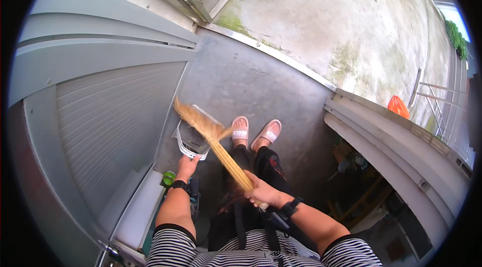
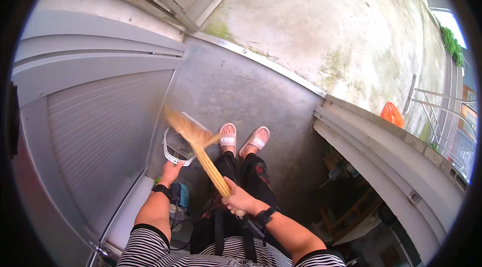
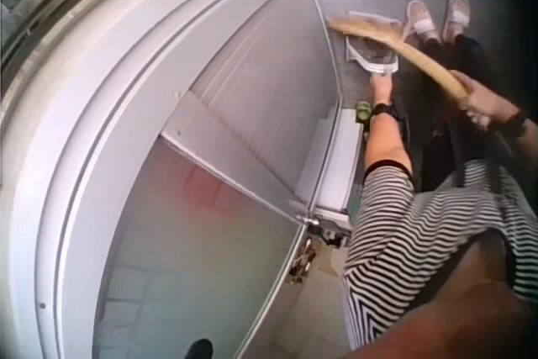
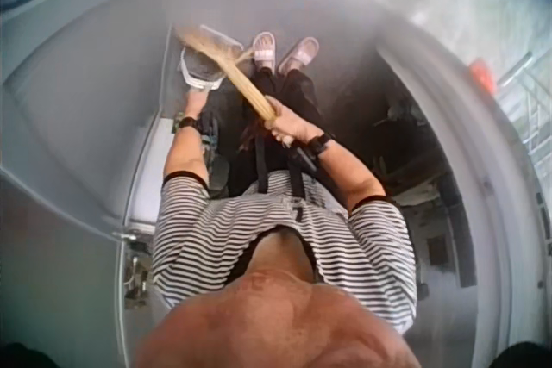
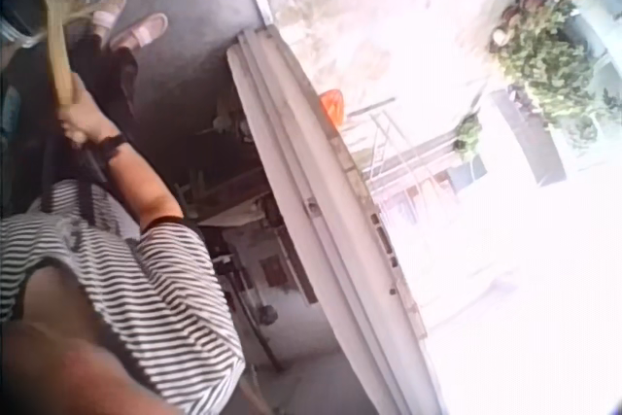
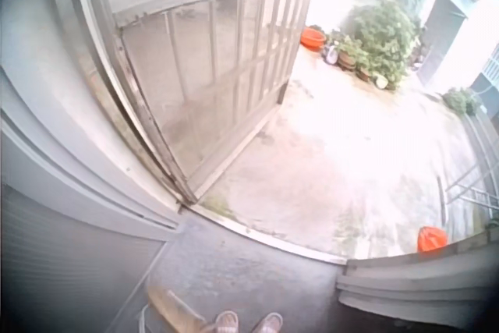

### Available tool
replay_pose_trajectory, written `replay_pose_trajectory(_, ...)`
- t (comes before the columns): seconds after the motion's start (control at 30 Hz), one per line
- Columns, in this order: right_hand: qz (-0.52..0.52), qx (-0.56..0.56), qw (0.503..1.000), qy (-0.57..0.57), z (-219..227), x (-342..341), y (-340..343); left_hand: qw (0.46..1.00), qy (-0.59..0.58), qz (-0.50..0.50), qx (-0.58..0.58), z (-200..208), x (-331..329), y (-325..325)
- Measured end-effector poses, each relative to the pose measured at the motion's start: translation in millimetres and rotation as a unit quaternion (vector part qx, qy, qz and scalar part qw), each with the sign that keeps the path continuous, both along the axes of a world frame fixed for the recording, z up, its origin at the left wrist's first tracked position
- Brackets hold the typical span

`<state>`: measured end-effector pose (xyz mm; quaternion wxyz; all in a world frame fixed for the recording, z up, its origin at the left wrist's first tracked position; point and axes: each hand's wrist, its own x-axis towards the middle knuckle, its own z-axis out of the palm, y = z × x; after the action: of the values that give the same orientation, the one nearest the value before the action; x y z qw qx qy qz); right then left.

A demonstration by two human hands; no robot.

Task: The person sweeps debris from an indoor floor into a dustpan by hand and then carries both tools outside to sweep an outdoor patio area.

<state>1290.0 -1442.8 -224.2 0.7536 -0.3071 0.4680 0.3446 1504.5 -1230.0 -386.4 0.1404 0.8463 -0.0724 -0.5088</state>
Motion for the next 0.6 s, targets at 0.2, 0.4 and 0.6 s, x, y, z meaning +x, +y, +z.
replay_pose_trajectory(0.2, -0.056, 0.035, 0.996, 0.059, 100, -24, -41, 0.999, -0.002, -0.007, -0.034, 24, 12, 4)
replay_pose_trajectory(0.4, -0.298, -0.057, 0.949, 0.084, 166, -71, -100, 0.993, 0.015, 0.094, -0.075, 87, 35, -39)
replay_pose_trajectory(0.6, -0.402, -0.156, 0.898, 0.091, 207, -120, -125, 0.972, 0.032, 0.192, -0.133, 220, 62, -146)
